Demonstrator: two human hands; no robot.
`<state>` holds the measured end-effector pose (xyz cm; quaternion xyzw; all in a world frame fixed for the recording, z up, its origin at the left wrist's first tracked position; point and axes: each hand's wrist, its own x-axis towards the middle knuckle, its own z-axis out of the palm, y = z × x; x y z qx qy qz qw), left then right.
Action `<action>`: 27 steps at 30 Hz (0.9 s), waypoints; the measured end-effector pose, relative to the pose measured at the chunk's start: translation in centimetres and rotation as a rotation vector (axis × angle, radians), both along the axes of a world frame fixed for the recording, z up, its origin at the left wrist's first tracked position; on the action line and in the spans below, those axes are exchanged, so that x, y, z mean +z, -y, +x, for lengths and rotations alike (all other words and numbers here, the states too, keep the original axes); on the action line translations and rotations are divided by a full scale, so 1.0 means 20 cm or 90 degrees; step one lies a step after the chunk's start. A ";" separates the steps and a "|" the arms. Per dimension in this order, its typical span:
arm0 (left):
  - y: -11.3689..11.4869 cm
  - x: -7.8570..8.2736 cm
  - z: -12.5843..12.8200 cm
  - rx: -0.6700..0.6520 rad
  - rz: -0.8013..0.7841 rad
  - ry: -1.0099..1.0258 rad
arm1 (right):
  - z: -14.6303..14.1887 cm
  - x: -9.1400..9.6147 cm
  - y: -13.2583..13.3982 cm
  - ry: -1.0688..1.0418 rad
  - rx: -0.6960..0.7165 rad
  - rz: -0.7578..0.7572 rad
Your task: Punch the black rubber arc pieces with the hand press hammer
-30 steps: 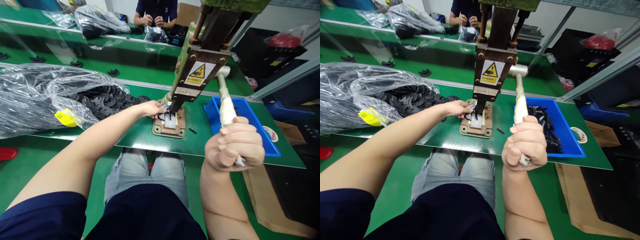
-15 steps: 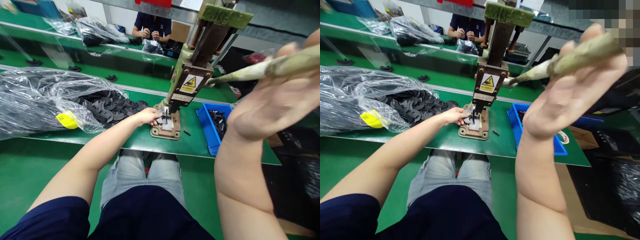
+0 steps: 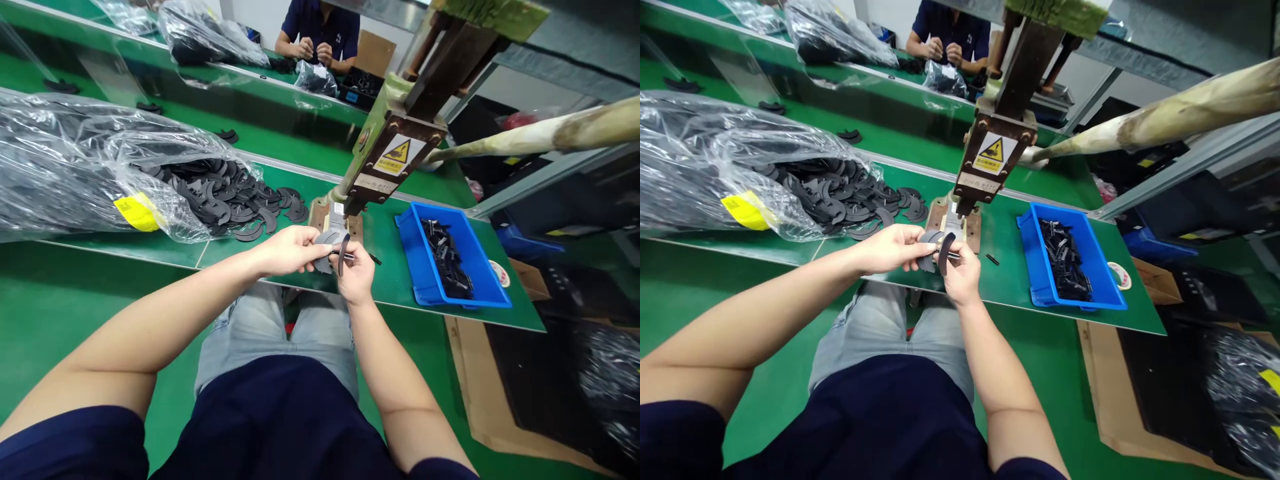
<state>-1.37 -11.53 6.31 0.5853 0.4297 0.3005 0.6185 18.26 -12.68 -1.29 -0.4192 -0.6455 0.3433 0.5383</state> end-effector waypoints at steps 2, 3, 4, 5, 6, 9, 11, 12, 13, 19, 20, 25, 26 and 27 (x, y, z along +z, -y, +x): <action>0.02 0.00 0.01 0.006 -0.012 0.001 | -0.01 0.01 0.02 -0.015 -0.021 0.005; 0.02 0.01 0.01 0.006 -0.026 0.004 | -0.02 0.01 0.03 -0.022 -0.033 0.009; 0.02 0.01 0.01 0.001 -0.045 0.009 | -0.02 0.01 0.04 -0.026 -0.040 0.013; 0.02 0.01 0.01 -0.006 -0.065 0.016 | -0.02 0.01 0.05 -0.027 -0.046 0.016; 0.02 0.01 0.02 -0.014 -0.084 0.023 | -0.02 0.01 0.06 -0.026 -0.050 0.019; 0.00 0.02 0.02 -0.048 -0.122 0.039 | -0.02 0.00 0.09 -0.013 -0.052 0.029; -0.02 0.01 0.01 -0.077 -0.141 0.049 | -0.02 -0.01 0.09 0.003 -0.051 0.035; -0.03 0.01 0.01 -0.091 -0.148 0.053 | -0.02 -0.02 0.09 0.013 -0.051 0.038; -0.04 0.01 0.00 -0.104 -0.149 0.051 | -0.01 -0.03 0.09 0.026 -0.049 0.040; -0.10 0.01 -0.05 -0.076 -0.033 -0.068 | 0.08 0.01 0.07 0.159 -0.014 0.079; -0.10 0.01 -0.06 -0.066 -0.015 -0.088 | 0.10 0.03 0.07 0.182 -0.012 0.095; -0.01 0.05 -0.06 0.115 0.239 -0.199 | 0.13 0.07 0.07 0.254 -0.023 0.178; 0.01 0.06 -0.05 0.125 0.293 -0.220 | 0.13 0.07 0.07 0.261 -0.023 0.192; 0.03 0.07 -0.04 0.111 0.328 -0.237 | 0.12 0.07 0.07 0.266 -0.023 0.206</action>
